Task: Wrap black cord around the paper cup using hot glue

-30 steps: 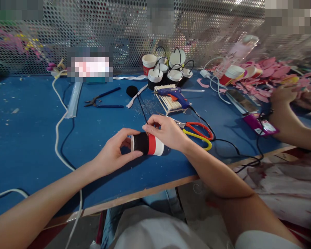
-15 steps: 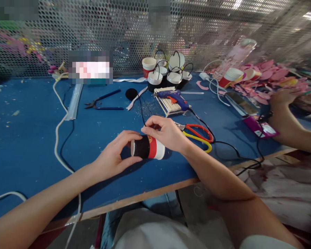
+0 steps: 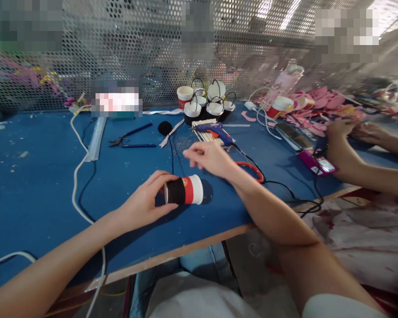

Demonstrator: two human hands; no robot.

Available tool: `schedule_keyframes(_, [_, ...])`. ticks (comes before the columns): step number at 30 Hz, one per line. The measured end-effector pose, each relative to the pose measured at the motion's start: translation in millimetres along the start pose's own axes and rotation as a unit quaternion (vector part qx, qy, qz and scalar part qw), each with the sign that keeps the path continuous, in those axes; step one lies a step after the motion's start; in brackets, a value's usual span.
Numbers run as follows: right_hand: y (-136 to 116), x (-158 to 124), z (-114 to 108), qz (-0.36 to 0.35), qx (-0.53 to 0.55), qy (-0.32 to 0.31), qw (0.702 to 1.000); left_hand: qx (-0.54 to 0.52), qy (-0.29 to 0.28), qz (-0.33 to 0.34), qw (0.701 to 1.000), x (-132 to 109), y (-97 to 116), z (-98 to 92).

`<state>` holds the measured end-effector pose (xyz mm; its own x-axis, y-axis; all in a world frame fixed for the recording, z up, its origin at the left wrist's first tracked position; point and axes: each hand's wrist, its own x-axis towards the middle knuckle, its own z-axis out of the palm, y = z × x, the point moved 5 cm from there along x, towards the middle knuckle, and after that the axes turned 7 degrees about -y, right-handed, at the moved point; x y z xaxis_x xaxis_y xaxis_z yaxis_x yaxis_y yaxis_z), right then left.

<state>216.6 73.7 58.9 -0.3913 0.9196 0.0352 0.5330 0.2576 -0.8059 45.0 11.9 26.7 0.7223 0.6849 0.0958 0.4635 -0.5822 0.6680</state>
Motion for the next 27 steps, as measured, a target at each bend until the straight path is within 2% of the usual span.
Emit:
schedule_keyframes(3, [0.8, -2.3, -59.1, -0.008, -0.079, 0.158, 0.984, -0.009, 0.024, -0.005, 1.000, 0.9, -3.0, -4.0])
schedule_keyframes(5, [7.8, -0.9, -93.9, 0.007, -0.181, 0.244, 0.953, -0.005, 0.041, -0.009, 0.999, 1.0, -5.6, -6.2])
schedule_keyframes(6, [15.4, 3.3, -103.6, 0.036, -0.240, 0.241, 0.940, -0.001, 0.046, -0.010, 0.999, 0.8, -7.0, -6.9])
schedule_keyframes(7, [26.9, 9.3, -108.1, 0.084, -0.286, 0.203, 0.933, 0.005, 0.048, -0.011, 0.999, 0.7, -8.1, -7.3])
schedule_keyframes(9, [52.1, 20.6, -103.8, 0.167, -0.339, 0.091, 0.921, 0.020, 0.048, -0.009, 0.999, 0.5, -9.7, -7.3])
schedule_keyframes(11, [67.9, 27.2, -95.7, 0.189, -0.341, 0.064, 0.919, 0.034, 0.048, -0.003, 0.998, 0.5, -9.8, -6.5])
schedule_keyframes(15, [80.6, 30.4, -85.4, 0.177, -0.324, 0.116, 0.922, 0.010, 0.040, -0.013, 0.999, 0.7, -12.0, -2.7])
schedule_keyframes(19, [85.4, 23.6, -91.7, 0.171, -0.276, 0.180, 0.929, -0.024, 0.044, -0.013, 0.999, 0.3, -12.8, -1.2])
schedule_keyframes(22, [80.1, 15.0, -95.5, 0.161, -0.234, 0.216, 0.934, -0.029, 0.046, -0.006, 0.998, 0.5, -11.5, -2.2])
schedule_keyframes(24, [69.9, 8.6, -90.9, 0.136, -0.178, 0.210, 0.952, -0.027, 0.048, -0.004, 0.998, 1.1, -11.3, -3.2])
schedule_keyframes(27, [50.3, -3.2, -74.5, 0.101, -0.029, 0.154, 0.982, -0.012, 0.063, -0.006, 0.998, 1.7, -13.1, -5.6])
